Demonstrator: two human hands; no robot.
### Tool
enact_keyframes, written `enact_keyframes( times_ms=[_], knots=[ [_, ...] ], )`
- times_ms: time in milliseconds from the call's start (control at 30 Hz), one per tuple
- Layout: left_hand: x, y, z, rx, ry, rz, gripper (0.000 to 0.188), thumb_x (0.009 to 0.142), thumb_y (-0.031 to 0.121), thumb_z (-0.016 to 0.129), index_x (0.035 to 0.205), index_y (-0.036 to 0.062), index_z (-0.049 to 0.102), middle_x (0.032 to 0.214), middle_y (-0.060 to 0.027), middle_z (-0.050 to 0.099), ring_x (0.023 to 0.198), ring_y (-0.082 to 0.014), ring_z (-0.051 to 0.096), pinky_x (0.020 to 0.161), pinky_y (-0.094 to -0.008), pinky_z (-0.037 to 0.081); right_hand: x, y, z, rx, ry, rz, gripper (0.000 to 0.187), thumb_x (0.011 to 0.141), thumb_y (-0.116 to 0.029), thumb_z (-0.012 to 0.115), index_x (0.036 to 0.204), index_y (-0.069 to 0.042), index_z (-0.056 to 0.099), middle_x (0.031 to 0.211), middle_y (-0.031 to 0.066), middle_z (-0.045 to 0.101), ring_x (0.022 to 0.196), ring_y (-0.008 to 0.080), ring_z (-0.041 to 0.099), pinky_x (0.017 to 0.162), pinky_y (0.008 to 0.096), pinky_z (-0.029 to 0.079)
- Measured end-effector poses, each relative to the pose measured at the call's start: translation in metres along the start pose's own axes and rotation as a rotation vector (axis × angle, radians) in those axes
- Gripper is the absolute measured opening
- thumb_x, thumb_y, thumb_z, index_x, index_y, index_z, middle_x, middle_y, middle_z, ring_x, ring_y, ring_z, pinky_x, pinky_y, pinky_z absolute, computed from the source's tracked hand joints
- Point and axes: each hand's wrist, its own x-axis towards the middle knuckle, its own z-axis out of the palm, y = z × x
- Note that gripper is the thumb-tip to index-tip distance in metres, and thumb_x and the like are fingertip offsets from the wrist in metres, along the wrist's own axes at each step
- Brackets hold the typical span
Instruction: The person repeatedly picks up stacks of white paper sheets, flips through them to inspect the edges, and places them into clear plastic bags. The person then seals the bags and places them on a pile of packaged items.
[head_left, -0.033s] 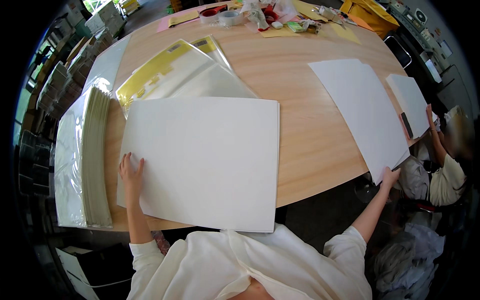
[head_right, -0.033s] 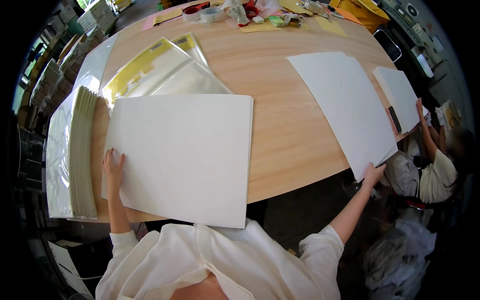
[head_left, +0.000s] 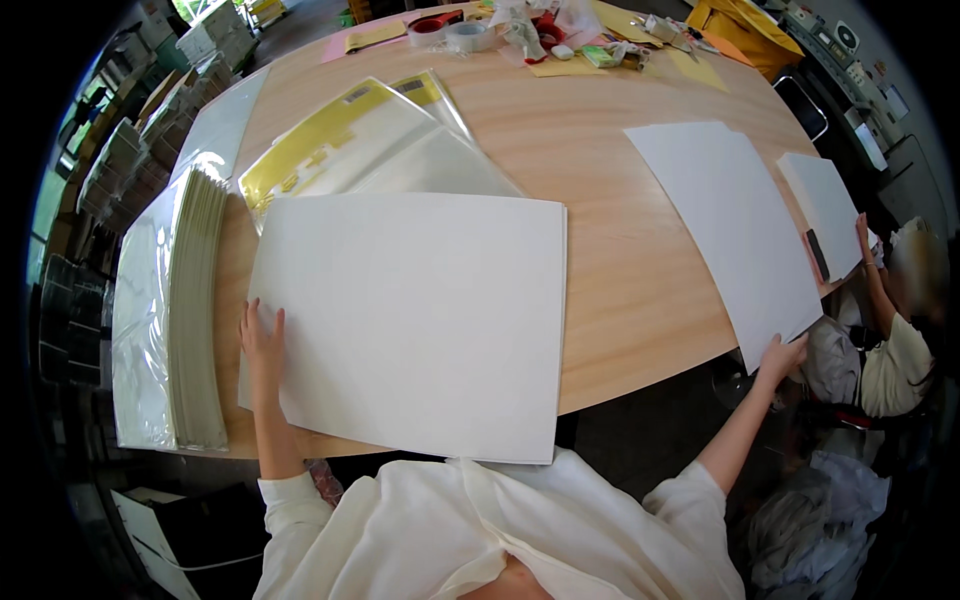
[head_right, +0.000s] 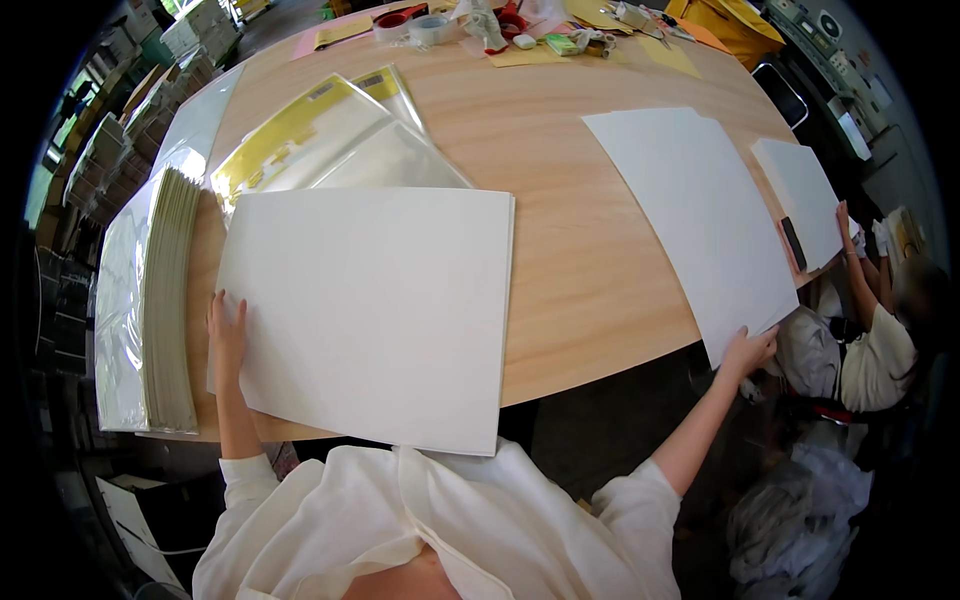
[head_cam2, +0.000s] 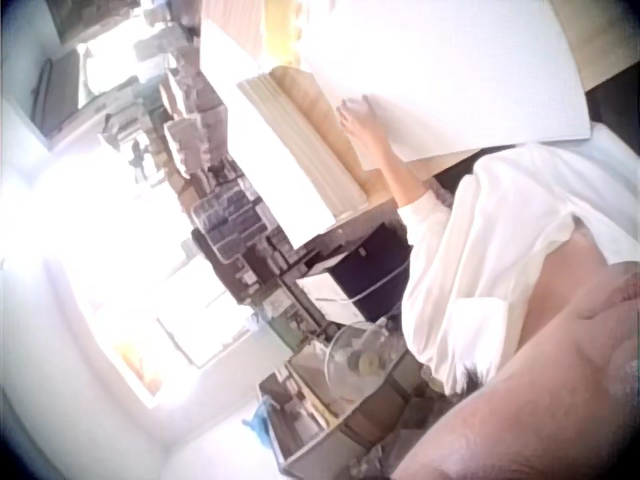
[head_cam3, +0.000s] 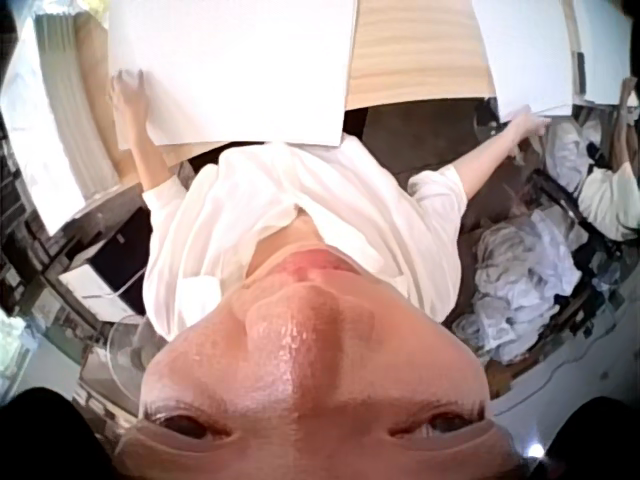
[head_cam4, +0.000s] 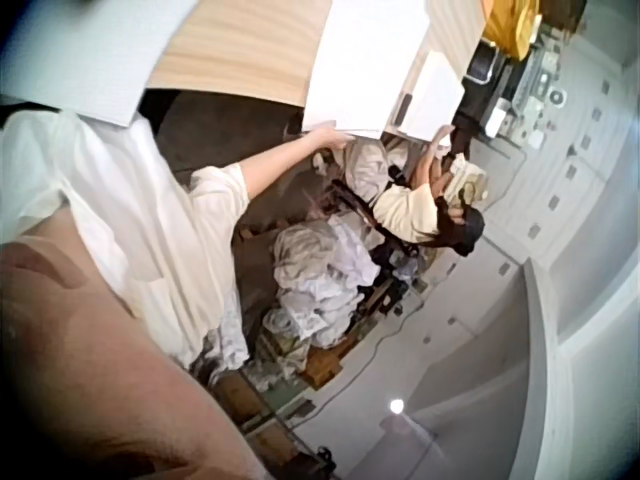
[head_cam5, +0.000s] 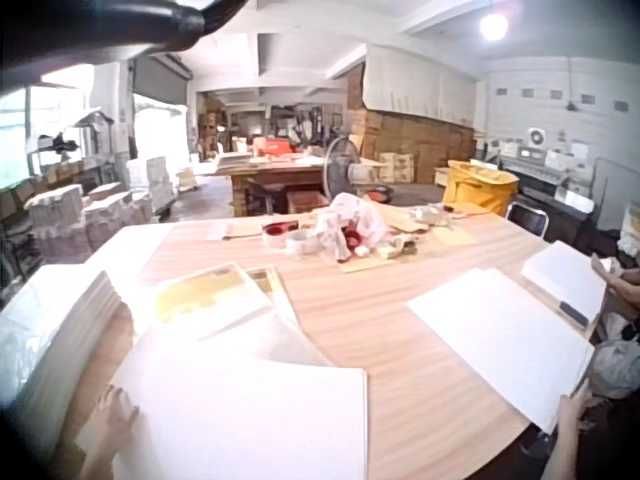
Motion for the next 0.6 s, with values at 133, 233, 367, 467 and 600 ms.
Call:
enact_keyframes(
  times_ms=[133, 233, 367, 467, 600],
  knots=[
    [0.019, -0.007, -0.003, -0.171, 0.046, -0.087, 0.056, 0.090, 0.035, 0.057, 0.133, 0.0014, 0.043, 0.139, -0.0183, 0.040, 0.130, -0.0348, 0.032, 0.106, -0.0432, 0.031, -0.111, -0.114, 0.062, 0.563, -0.507, 0.090, 0.052, 0.089, -0.010, 0.059, 0.136, -0.003, 0.039, 0.122, 0.0112, 0.053, 0.110, 0.0207, 0.051, 0.095, 0.0343, 0.043],
    [0.024, -0.026, 0.013, -0.008, 0.086, -0.045, 0.057, 0.089, 0.035, 0.060, 0.131, 0.0010, 0.044, 0.137, -0.0180, 0.043, 0.127, -0.0355, 0.035, 0.105, -0.0434, 0.031, -0.201, -0.241, 0.095, 0.713, -0.964, 0.388, 0.057, 0.091, -0.011, 0.057, 0.141, -0.001, 0.032, 0.134, 0.0170, 0.044, 0.119, 0.0242, 0.048, 0.100, 0.0362, 0.039],
    [0.026, -0.041, 0.029, 0.064, 0.200, 0.112, 0.056, 0.084, 0.034, 0.066, 0.126, 0.0012, 0.049, 0.132, -0.0174, 0.048, 0.122, -0.0356, 0.039, 0.103, -0.0441, 0.033, -0.235, -0.269, 0.126, 0.727, -0.908, 0.406, 0.062, 0.088, -0.011, 0.060, 0.140, 0.002, 0.030, 0.138, 0.0166, 0.040, 0.116, 0.0227, 0.048, 0.095, 0.0340, 0.041],
    [0.024, -0.033, 0.029, 0.028, 0.241, 0.117, 0.054, 0.081, 0.032, 0.069, 0.123, 0.0023, 0.052, 0.129, -0.0170, 0.050, 0.120, -0.0358, 0.040, 0.101, -0.0445, 0.034, -0.229, -0.277, 0.135, 0.713, -0.914, 0.584, 0.057, 0.086, -0.010, 0.062, 0.135, 0.005, 0.036, 0.133, 0.0157, 0.045, 0.110, 0.0212, 0.051, 0.091, 0.0330, 0.043],
    [0.026, -0.032, 0.017, -0.074, 0.213, 0.059, 0.053, 0.080, 0.032, 0.070, 0.121, 0.0033, 0.053, 0.126, -0.0171, 0.051, 0.119, -0.0354, 0.041, 0.100, -0.0446, 0.034, -0.209, -0.278, 0.145, 0.870, -1.250, 0.690, 0.042, 0.084, -0.008, 0.062, 0.122, 0.005, 0.049, 0.114, 0.0139, 0.058, 0.102, 0.0200, 0.056, 0.086, 0.0334, 0.046]
  ],
)
